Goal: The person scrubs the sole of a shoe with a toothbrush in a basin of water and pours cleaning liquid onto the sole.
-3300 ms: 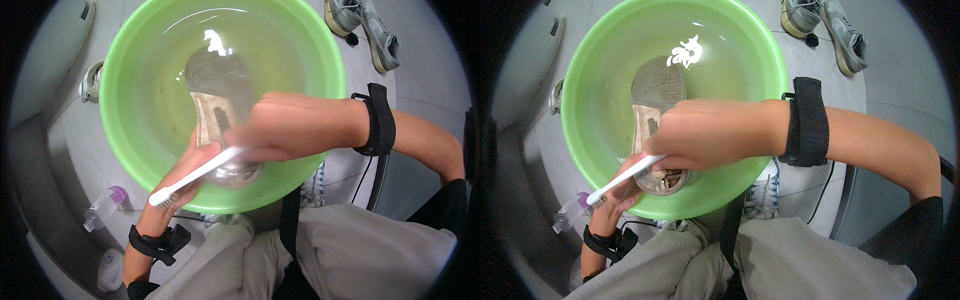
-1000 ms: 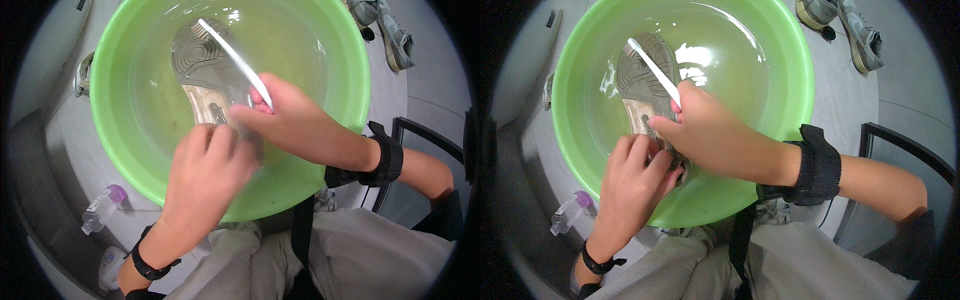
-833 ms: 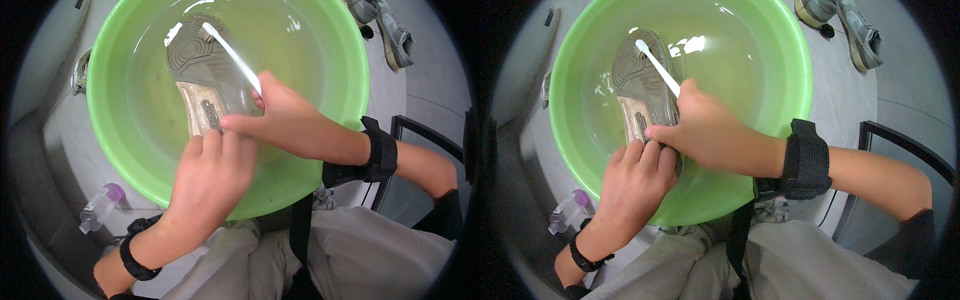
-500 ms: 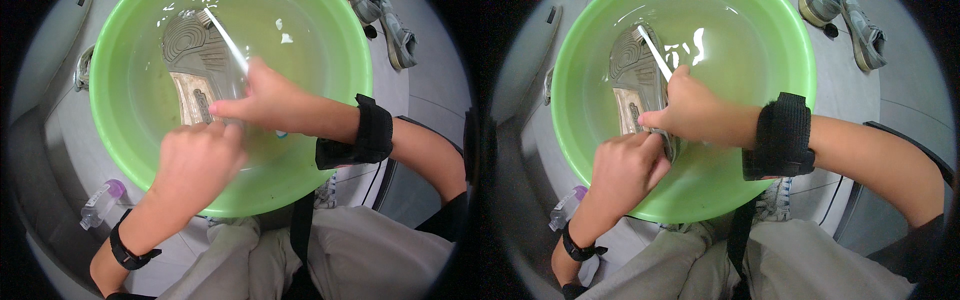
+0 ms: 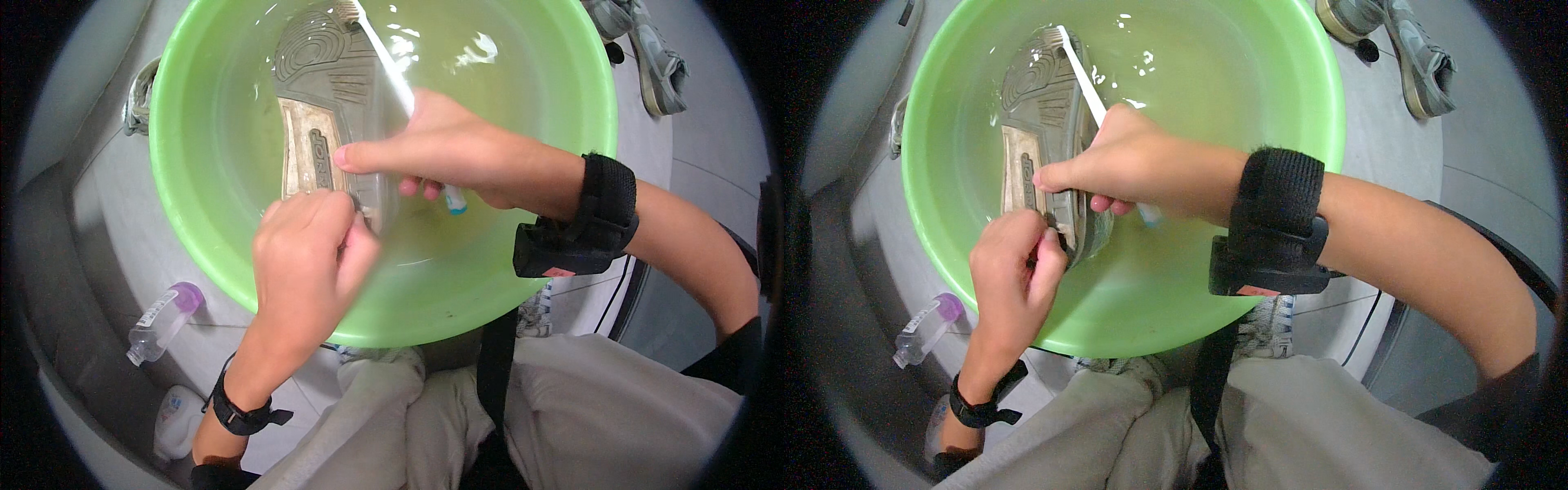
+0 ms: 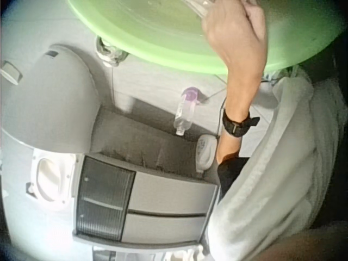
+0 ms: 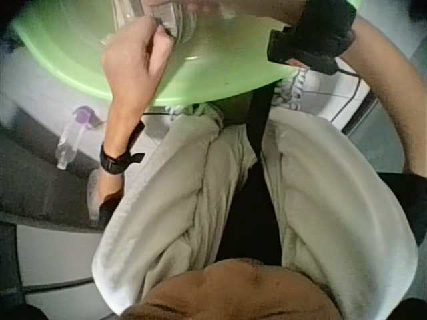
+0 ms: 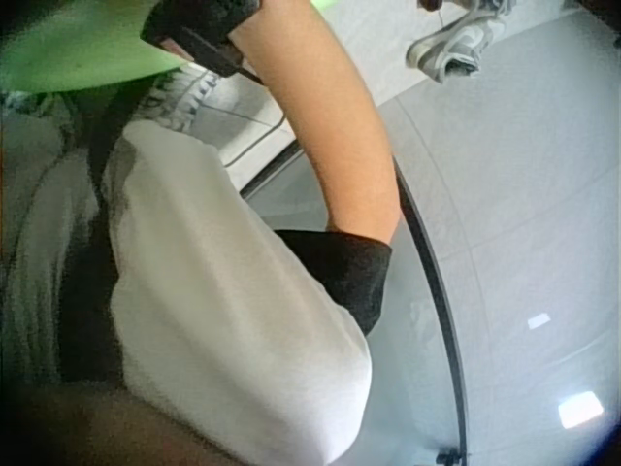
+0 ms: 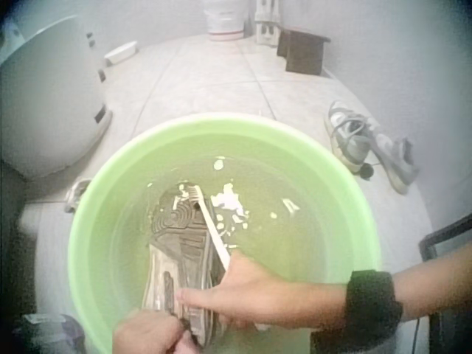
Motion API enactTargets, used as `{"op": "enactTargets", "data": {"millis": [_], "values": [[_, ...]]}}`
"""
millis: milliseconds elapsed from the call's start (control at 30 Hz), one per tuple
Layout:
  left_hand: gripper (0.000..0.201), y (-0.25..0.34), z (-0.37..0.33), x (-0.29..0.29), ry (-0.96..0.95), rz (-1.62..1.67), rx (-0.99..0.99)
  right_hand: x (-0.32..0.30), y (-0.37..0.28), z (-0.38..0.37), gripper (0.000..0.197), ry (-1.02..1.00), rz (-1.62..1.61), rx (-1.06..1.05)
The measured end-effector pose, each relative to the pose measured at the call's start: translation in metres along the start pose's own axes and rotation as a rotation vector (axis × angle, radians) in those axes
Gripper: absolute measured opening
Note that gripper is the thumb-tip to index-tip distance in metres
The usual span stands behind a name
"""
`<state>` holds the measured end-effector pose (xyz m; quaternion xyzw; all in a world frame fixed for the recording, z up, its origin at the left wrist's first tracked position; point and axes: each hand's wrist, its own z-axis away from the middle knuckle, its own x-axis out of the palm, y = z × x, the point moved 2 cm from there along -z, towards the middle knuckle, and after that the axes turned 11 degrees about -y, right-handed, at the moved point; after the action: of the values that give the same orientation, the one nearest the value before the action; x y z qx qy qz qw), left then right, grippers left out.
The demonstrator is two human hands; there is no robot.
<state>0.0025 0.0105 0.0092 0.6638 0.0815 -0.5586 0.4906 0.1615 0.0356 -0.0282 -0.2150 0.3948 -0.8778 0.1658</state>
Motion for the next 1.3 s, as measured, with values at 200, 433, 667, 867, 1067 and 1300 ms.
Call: {"op": "enactTargets", "data": {"millis": [200,433,667,867,1067,1300], "values": [[0.013,-0.006,0.007,-0.012,-0.161,0.093,0.006,0.005,-0.001,0.001,0.037,0.065,-0.018,0.042],[0.028,-0.014,0.003,-0.025,-0.285,-0.049,0.032,0.004,-0.001,0.001,0.039,0.122,0.001,0.093],[0.090,-0.039,0.000,-0.023,-0.180,0.275,-0.225,0.004,0.001,0.001,0.039,0.057,-0.018,0.107],[0.086,-0.043,-0.012,-0.023,-0.339,0.590,-0.288,-0.003,0.010,0.003,0.035,0.045,-0.020,0.201],[0.079,-0.044,-0.013,-0.020,-0.362,0.468,-0.260,-0.004,0.011,0.004,0.035,0.024,-0.016,0.219],[0.082,-0.035,-0.015,-0.014,-0.316,0.261,-0.288,-0.008,0.013,0.009,0.036,-0.030,-0.010,0.250]]}}
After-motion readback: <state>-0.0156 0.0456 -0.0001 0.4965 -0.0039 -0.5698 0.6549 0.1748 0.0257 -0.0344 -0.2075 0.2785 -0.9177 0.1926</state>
